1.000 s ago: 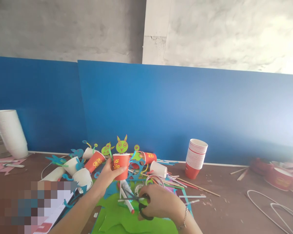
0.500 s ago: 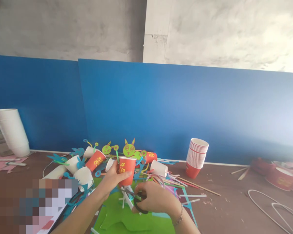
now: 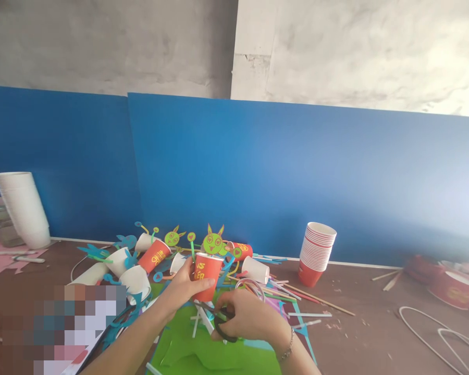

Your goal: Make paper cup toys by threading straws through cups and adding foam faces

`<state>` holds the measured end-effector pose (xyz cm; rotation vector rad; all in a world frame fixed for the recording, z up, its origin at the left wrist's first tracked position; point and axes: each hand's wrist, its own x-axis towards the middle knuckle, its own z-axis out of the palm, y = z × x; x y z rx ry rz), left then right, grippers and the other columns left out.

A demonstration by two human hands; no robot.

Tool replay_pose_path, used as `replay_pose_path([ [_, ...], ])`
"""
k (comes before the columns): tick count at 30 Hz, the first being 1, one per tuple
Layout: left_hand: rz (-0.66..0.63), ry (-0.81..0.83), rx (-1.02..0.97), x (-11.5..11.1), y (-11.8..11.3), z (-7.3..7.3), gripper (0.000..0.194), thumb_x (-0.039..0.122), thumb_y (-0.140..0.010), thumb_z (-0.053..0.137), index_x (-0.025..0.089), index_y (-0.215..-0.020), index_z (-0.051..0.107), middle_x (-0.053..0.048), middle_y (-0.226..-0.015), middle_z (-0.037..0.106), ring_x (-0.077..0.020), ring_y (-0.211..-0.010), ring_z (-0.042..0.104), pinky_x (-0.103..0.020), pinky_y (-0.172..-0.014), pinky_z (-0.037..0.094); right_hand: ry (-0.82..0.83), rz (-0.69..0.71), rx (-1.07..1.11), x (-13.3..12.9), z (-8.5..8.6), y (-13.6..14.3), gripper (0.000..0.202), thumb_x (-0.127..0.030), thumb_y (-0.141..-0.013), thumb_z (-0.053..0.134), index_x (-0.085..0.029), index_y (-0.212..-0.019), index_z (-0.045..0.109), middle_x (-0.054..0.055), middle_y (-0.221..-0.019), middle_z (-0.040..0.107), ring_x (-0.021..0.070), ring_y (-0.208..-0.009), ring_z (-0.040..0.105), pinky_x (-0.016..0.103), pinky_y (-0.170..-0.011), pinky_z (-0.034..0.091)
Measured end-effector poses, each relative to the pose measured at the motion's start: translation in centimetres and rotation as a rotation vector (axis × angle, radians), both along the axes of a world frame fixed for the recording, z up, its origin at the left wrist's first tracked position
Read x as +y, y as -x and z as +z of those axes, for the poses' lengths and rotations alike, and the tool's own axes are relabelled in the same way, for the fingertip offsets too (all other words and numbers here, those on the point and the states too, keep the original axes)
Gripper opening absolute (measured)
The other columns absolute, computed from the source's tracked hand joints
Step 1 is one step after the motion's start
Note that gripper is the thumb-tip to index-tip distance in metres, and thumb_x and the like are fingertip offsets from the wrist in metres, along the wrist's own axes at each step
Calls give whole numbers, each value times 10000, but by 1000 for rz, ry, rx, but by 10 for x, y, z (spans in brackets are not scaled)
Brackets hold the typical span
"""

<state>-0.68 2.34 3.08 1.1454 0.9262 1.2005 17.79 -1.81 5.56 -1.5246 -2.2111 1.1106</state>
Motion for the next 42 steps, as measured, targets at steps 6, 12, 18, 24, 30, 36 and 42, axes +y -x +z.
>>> replay_pose_path([
  [6,-16,-4,3,0,0,1,589,307,-535,868,211,-1032,567,-99,-999,726,-297,-891,696,-395,-771,547,-5,22,21,1,0,0,177,-317,-667,733,-215,-802,678,-71,-561,495,90,-510,396,205,-451,288],
  [12,-23,-5,44,3,2,-1,632,323,-530,872,189,-1061,556,-132,-1083,701,-304,-957,679,-409,-837,526,36,38,-5,3,1,0,231,-365,-665,752,-198,-800,668,-68,-557,515,83,-502,424,191,-437,300],
  [18,-41,2,59,3,2,0,661,322,-542,869,174,-1089,529,-139,-1064,701,-299,-949,681,-401,-818,537,24,52,-21,6,-3,-3,252,-381,-658,763,-210,-821,674,-77,-547,487,77,-497,390,193,-419,264],
  [24,-25,-1,55,1,2,3,656,310,-535,870,181,-1084,535,-133,-1090,698,-301,-969,678,-406,-846,528,-4,57,-20,5,-6,-5,243,-377,-657,770,-212,-807,672,-78,-549,473,76,-505,371,197,-421,249],
  [30,-40,-19,43,4,2,-2,642,314,-540,870,185,-1079,545,-137,-1095,693,-300,-967,677,-410,-843,526,12,50,-6,6,-4,-2,227,-367,-663,764,-203,-788,670,-75,-542,479,79,-502,383,193,-421,266],
  [36,-44,-25,64,4,3,-1,632,298,-559,862,182,-1091,539,-130,-1090,700,-290,-972,677,-406,-853,523,34,25,23,5,1,1,167,-307,-655,752,-194,-757,682,-75,-525,482,75,-474,405,189,-419,293],
  [42,-35,-11,63,1,2,2,625,295,-549,865,186,-1075,545,-128,-1105,698,-287,-956,682,-399,-843,525,3,67,40,3,5,2,139,-294,-662,749,-189,-654,658,-84,-473,425,69,-454,368,200,-415,257],
])
